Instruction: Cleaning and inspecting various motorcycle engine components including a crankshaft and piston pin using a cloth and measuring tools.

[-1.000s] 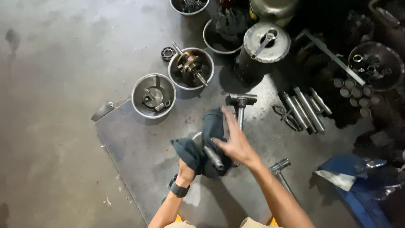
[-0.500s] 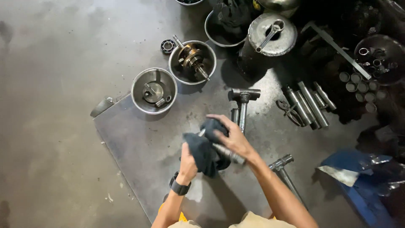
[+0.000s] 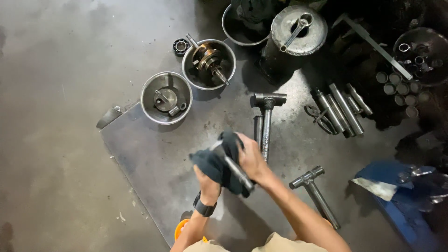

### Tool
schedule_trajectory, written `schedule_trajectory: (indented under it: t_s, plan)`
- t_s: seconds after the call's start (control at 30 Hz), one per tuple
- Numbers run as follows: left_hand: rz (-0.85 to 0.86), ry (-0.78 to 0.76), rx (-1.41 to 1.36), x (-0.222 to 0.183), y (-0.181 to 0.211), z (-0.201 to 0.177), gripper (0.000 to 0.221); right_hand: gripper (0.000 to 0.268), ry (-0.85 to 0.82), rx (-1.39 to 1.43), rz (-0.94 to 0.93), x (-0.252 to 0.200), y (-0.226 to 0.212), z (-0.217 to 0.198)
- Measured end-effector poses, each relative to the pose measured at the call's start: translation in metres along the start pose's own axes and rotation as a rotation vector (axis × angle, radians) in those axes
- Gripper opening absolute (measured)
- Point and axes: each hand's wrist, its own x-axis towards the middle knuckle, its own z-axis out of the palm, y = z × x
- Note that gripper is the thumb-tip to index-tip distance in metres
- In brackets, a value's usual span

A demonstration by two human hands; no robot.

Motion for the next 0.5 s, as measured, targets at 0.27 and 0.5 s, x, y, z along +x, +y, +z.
schedule_trajectory:
  t_s: [0.27, 0.5]
  plan:
    - [-0.323, 0.215, -0.124, 0.009, -0.012, -0.015, 0.014, 0.031, 0.002, 0.001, -0.058, 0.014, -0.01, -0.018]
    - [0.105, 0.074, 0.064, 0.023, 0.034, -0.002, 0.024, 0.034, 0.103, -0.016, 0.013, -0.01, -0.019, 0.011]
